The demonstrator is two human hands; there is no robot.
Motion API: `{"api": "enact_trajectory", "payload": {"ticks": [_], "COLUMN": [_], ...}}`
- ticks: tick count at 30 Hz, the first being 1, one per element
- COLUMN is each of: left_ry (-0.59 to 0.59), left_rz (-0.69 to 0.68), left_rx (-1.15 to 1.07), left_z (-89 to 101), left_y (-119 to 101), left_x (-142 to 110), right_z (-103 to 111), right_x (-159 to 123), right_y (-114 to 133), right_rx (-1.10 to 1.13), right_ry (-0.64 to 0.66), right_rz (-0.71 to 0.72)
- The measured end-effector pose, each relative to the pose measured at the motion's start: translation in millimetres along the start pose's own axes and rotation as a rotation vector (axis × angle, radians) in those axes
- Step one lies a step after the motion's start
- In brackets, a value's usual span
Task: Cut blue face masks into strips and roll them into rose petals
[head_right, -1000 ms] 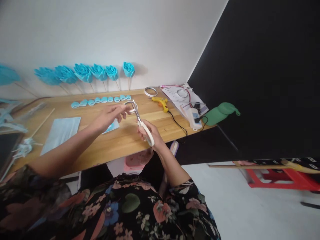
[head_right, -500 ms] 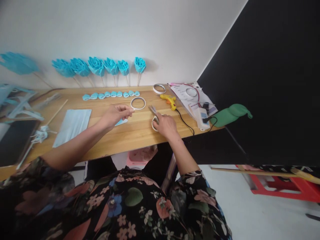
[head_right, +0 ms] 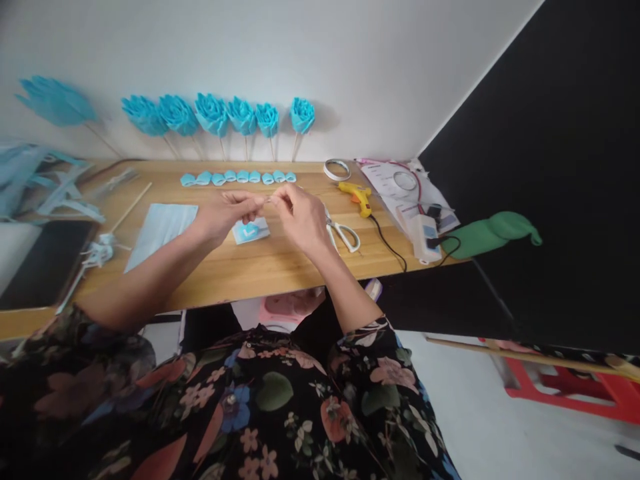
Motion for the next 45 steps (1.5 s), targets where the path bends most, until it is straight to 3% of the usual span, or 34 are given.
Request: {"api": "enact_trajectory", "payload": {"ticks": [3,6,12,16,20,24,29,33,38,45], "left_ry": [-0.104,-0.145,-0.144,-0.078,-0.095,-0.119,0.03,0.066,-0.066,-0.061], "left_rz": [0.03,0.056,0.044,0.023,0.015,-0.049,-0.011,0.017,0.022,0.028], "left_rx": [-0.063,-0.066,0.12,0.227,0.28,0.242,0.232,0.197,0.103,0.077], "left_z": [27.7,43.1,39.8,36.4,37.4,38.6,34.9,32.3,35.1,31.6], "left_y": [7,17,46,60,64,52,43,47,41,43], "left_x": [3,-1,-11,-9,-8,-10,-13,-14,-16,-15], "right_z": [-7,-24,-62,-76,-76,-61,-50,-54,-61,-79], "right_x": [4,3,-2,2,4,6,12,16,10,0], "right_y": [-15,-37,-45,-41,-45,-39,-26,-26,-36,-49], "right_rx": [0.112,0.209,0.043,-0.066,0.097,0.297,0.243,0.286,0.497,0.689], "right_ry": [-0.071,0.062,0.377,0.457,0.456,0.422,0.366,0.35,0.221,0.231], "right_rz": [-0.056,-0.165,-0.147,-0.074,-0.079,-0.117,-0.059,-0.031,-0.162,-0.169]}}
Point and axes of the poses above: each hand's wrist, its own x-axis towards the middle knuckle, its own z-axis out of the back of the hand, y = z × x, the point moved 3 cm from there along x, towards the middle knuckle, and after that the axes turned 6 degrees about x, right-handed, at the moved point
